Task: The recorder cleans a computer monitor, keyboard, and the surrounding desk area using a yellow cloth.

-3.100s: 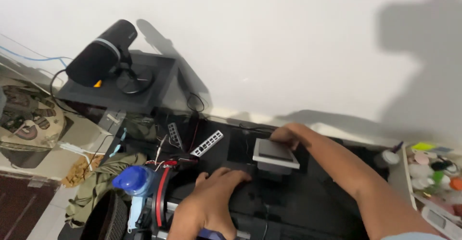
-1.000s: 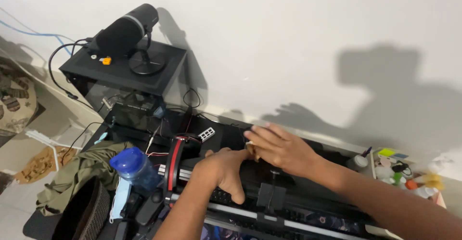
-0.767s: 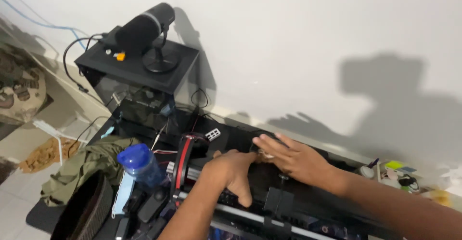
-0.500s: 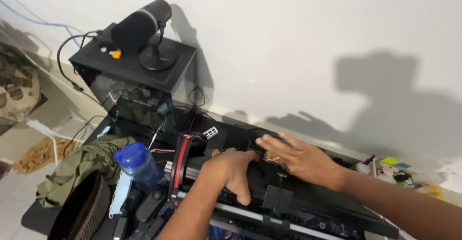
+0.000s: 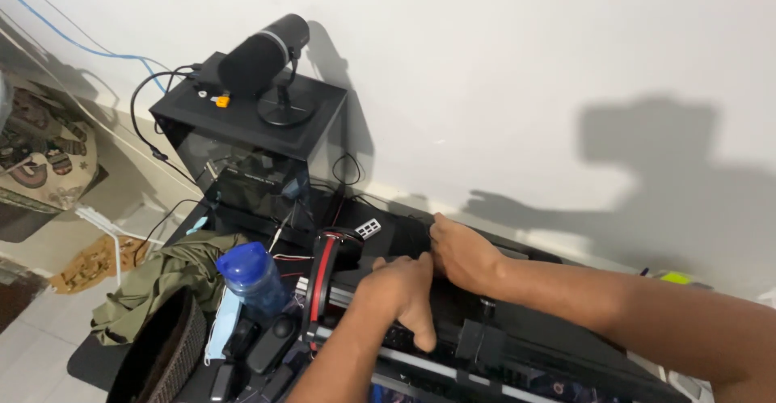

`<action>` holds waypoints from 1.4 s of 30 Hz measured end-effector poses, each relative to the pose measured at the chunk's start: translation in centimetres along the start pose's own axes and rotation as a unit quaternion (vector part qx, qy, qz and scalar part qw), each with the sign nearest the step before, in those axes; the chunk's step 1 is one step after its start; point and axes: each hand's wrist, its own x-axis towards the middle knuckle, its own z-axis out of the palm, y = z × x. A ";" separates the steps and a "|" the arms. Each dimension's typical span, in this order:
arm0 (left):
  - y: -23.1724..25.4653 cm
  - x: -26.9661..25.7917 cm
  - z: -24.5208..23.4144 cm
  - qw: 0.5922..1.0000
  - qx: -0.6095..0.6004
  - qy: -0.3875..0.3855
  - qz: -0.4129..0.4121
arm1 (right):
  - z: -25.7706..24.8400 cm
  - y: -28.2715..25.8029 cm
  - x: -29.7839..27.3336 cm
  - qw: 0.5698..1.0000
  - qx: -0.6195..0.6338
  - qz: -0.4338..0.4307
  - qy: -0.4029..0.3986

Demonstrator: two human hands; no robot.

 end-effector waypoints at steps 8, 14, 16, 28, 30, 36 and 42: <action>-0.4 0.4 0.4 1.000 -0.012 -0.012 0.012 | -0.6 1.8 -4.5 0.994 0.066 -0.057 0.062; -0.3 0.1 0.5 1.000 -0.008 -0.001 0.013 | 5.4 -0.2 -9.9 0.971 0.148 -0.037 0.185; -0.2 0.3 0.2 1.000 -0.004 0.002 0.010 | 8.7 -2.3 -11.2 0.945 0.165 0.010 0.282; 0.2 -0.7 -0.2 0.999 -0.028 -0.002 0.016 | 16.9 -7.6 -6.4 0.591 0.774 0.222 -0.041; 0.4 -0.7 -0.5 1.000 -0.029 0.001 0.009 | 19.1 -7.9 -3.7 0.558 0.806 0.175 -0.092; 1.0 -0.9 -1.3 0.999 -0.030 -0.015 0.005 | 25.7 -12.3 3.3 0.585 0.787 0.196 -0.022; 1.3 -1.1 -1.8 0.998 -0.045 -0.031 -0.011 | 15.6 -6.3 -6.5 0.452 0.873 0.182 0.036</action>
